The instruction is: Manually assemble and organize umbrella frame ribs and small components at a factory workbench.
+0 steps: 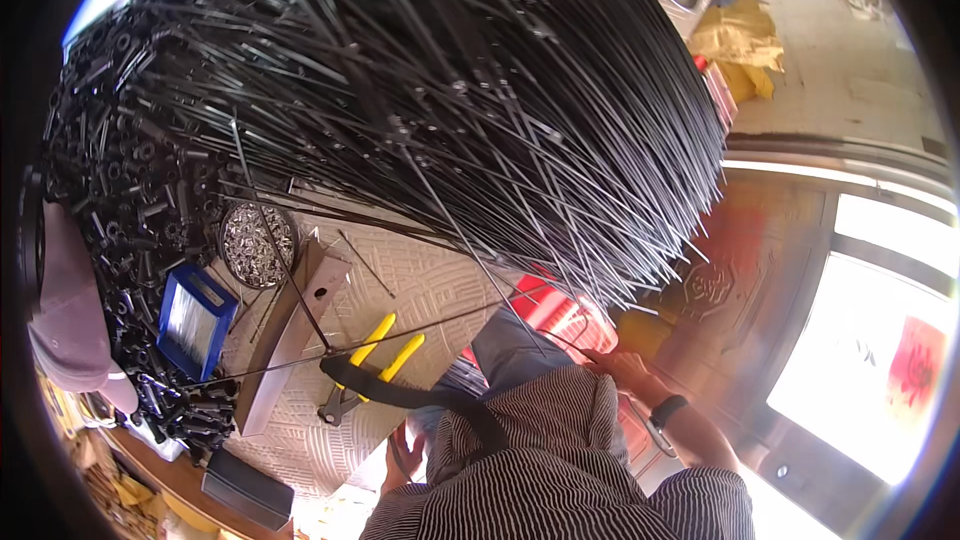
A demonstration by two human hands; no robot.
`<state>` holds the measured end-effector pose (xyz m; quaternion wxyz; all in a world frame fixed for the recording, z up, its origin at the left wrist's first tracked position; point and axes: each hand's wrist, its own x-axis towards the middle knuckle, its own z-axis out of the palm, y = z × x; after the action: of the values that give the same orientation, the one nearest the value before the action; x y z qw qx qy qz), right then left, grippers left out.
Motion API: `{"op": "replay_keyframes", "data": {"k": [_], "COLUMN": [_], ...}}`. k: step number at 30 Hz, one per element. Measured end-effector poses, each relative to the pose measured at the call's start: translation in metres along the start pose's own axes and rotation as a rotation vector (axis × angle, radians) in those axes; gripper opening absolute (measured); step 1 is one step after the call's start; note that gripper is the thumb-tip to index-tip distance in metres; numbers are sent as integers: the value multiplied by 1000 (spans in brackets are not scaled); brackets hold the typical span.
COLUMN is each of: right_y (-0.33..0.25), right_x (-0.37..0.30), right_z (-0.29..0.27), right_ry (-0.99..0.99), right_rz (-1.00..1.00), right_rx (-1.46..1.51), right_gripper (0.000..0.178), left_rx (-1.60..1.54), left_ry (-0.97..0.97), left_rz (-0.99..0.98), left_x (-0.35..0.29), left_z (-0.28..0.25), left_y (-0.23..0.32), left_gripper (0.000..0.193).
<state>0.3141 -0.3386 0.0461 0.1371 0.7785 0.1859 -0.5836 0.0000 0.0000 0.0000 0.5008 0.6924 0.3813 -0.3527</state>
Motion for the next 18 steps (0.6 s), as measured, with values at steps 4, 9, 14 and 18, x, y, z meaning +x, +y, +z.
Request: {"op": "replay_keyframes", "data": {"k": [4, 9, 14, 18], "right_y": [-10, 202, 98, 52], "right_x": [20, 48, 72, 83], "right_z": [-58, 20, -43, -83], "right_ry": [256, -7, -296, -138], "right_rz": [-17, -157, 386, 139], "right_rx": [-105, -489, -290, -449], "right_gripper": [32, 25, 28, 32], "left_rx": [-9, -107, -165, -120], "left_ry": [82, 254, 262, 653], "left_rz": [-5, 91, 220, 269], "left_x": [51, 76, 100, 116], "left_z": [26, 99, 105, 104], "left_y": [28, -29, -35, -38], "left_gripper": [43, 37, 32, 15]}}
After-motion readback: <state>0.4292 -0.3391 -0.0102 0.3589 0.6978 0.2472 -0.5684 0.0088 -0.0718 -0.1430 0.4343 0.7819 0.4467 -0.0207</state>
